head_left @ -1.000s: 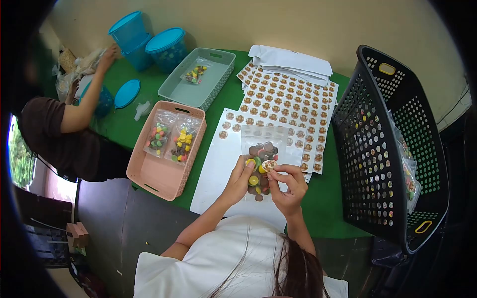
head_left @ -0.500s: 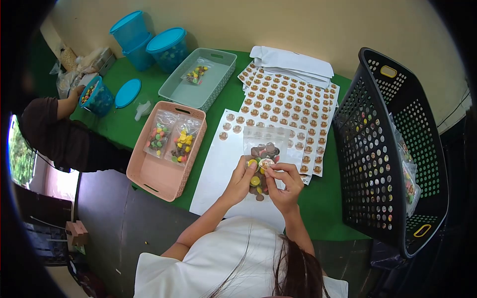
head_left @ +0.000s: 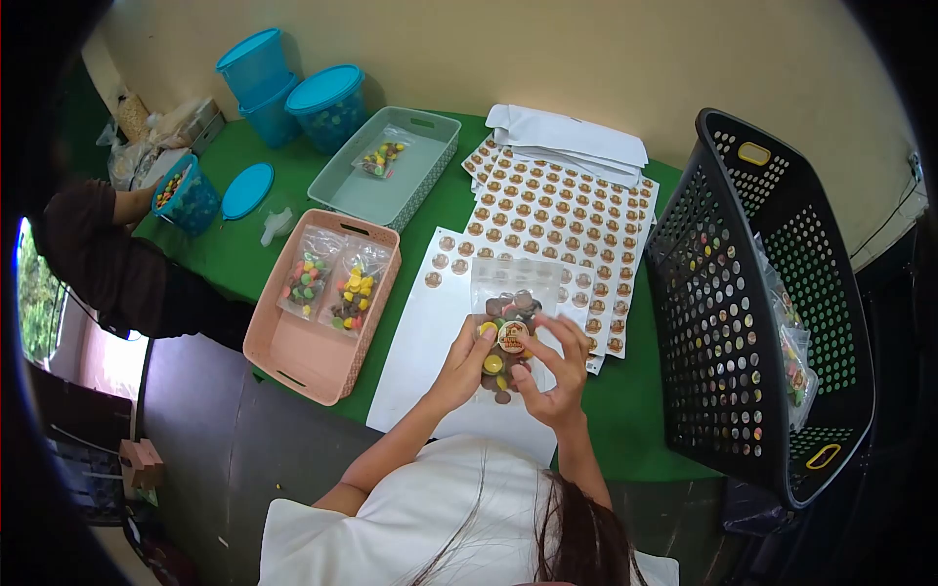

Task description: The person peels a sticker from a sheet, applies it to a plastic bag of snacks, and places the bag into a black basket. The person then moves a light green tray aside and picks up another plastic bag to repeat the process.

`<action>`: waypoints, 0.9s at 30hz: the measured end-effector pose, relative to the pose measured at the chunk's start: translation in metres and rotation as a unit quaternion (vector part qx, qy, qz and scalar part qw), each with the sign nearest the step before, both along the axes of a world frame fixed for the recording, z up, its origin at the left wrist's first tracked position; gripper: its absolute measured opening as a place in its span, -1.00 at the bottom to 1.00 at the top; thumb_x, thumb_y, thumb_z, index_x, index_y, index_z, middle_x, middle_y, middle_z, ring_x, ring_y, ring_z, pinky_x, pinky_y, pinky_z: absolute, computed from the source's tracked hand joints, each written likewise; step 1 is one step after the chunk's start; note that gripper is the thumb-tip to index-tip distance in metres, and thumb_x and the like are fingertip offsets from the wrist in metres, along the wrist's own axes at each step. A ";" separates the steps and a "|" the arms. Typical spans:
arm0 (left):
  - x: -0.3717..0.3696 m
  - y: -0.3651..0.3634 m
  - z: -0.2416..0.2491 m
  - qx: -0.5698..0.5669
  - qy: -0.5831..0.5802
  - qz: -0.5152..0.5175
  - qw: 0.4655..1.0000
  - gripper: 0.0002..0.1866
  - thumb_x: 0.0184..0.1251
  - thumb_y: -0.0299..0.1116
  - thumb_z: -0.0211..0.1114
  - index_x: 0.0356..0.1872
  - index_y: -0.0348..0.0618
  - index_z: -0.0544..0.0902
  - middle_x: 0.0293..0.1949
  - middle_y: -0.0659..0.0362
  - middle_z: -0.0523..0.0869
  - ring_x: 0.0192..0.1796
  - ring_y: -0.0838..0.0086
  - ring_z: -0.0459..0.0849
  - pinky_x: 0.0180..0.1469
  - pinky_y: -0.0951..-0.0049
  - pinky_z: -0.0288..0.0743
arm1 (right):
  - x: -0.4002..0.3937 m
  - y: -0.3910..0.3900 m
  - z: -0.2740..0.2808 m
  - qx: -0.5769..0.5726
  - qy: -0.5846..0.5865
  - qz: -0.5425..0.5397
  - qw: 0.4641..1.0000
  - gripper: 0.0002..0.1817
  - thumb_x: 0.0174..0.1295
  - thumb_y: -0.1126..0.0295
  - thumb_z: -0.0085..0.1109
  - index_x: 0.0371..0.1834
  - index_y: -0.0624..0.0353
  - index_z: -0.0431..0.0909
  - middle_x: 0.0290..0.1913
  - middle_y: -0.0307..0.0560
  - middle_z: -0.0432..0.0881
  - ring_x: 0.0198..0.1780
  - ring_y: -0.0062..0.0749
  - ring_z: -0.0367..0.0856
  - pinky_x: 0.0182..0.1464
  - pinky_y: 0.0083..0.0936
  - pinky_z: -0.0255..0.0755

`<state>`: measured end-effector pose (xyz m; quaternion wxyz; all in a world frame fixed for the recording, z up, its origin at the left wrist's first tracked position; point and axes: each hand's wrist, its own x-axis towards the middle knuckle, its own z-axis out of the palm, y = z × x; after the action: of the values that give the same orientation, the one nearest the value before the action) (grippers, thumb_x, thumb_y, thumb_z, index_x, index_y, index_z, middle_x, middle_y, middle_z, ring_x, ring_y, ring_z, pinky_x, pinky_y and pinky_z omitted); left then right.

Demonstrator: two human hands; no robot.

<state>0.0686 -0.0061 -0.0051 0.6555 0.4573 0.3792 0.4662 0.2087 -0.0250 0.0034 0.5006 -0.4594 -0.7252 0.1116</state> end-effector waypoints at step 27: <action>-0.009 -0.006 0.008 -0.026 -0.035 0.001 0.999 -0.64 0.34 -0.21 -0.27 0.01 -0.25 0.20 -0.11 0.06 0.44 -0.12 0.49 0.48 -0.09 0.52 0.39 | 0.001 -0.013 -0.004 -0.118 -0.130 0.042 0.984 -0.48 0.12 0.02 -0.17 0.16 -0.10 0.24 0.32 0.08 -0.18 0.31 0.11 -0.49 0.19 -0.06 -0.67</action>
<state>0.0598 -0.0116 0.0025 0.6798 0.4233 0.3683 0.4722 0.2098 -0.0383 -0.0011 0.3389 -0.4948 -0.7848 0.1562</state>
